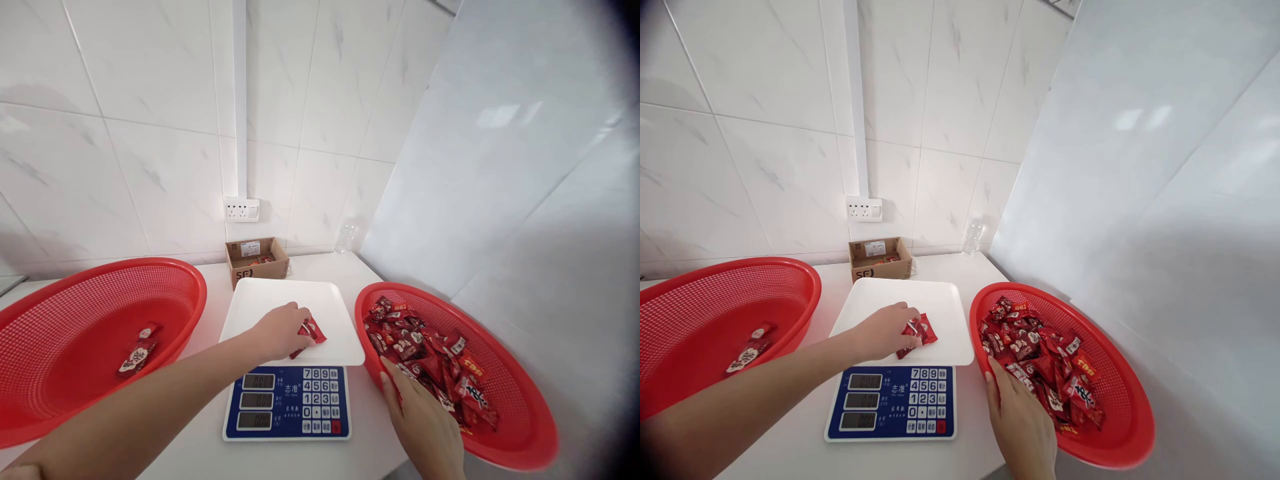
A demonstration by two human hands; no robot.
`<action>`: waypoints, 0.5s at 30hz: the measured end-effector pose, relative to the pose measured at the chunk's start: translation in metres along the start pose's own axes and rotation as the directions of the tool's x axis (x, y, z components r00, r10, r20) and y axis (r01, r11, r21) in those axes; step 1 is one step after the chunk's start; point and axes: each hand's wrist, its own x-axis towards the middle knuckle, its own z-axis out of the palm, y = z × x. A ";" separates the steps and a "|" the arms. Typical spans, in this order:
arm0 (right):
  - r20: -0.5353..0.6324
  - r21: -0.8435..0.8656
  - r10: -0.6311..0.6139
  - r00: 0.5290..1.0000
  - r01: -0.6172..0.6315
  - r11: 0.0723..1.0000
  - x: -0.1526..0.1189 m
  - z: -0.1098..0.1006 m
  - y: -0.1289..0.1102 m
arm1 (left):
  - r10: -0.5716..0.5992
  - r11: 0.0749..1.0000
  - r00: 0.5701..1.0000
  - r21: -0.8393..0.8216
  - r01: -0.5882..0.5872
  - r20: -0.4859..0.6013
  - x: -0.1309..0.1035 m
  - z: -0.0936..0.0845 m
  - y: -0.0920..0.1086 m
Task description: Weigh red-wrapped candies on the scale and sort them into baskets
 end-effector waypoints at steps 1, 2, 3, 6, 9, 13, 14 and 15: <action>0.005 0.001 -0.005 1.000 0.005 1.000 0.000 -0.001 -0.001 | -0.003 0.999 1.000 0.033 0.002 0.020 0.001 0.003 0.002; 0.005 0.002 -0.012 1.000 0.012 1.000 0.000 -0.002 -0.001 | -0.011 0.998 0.999 0.068 0.008 0.040 0.002 0.006 0.003; -0.001 0.002 -0.019 1.000 0.019 1.000 0.000 -0.003 -0.001 | -0.022 0.995 0.998 0.103 0.016 0.058 0.004 0.009 0.003; -0.025 0.004 -0.032 0.999 0.032 0.999 0.000 -0.002 -0.001 | -0.049 0.980 0.993 0.198 0.026 0.110 0.007 0.013 0.002; -0.030 0.011 -0.030 0.999 0.030 0.999 0.000 -0.001 -0.001 | -0.023 0.965 0.990 0.263 -0.015 0.141 0.006 0.010 0.002; -0.011 0.004 -0.032 0.999 0.032 0.999 0.000 -0.001 -0.001 | 0.117 0.946 0.988 0.290 -0.143 0.105 0.007 0.002 0.009; -0.006 0.000 -0.030 1.000 0.030 1.000 0.000 -0.001 -0.001 | 0.158 0.940 0.982 0.289 -0.180 0.100 0.009 0.001 0.010; 0.000 -0.002 -0.029 1.000 0.029 1.000 0.000 -0.001 -0.001 | 0.192 0.934 0.976 0.287 -0.215 0.105 0.011 0.000 0.012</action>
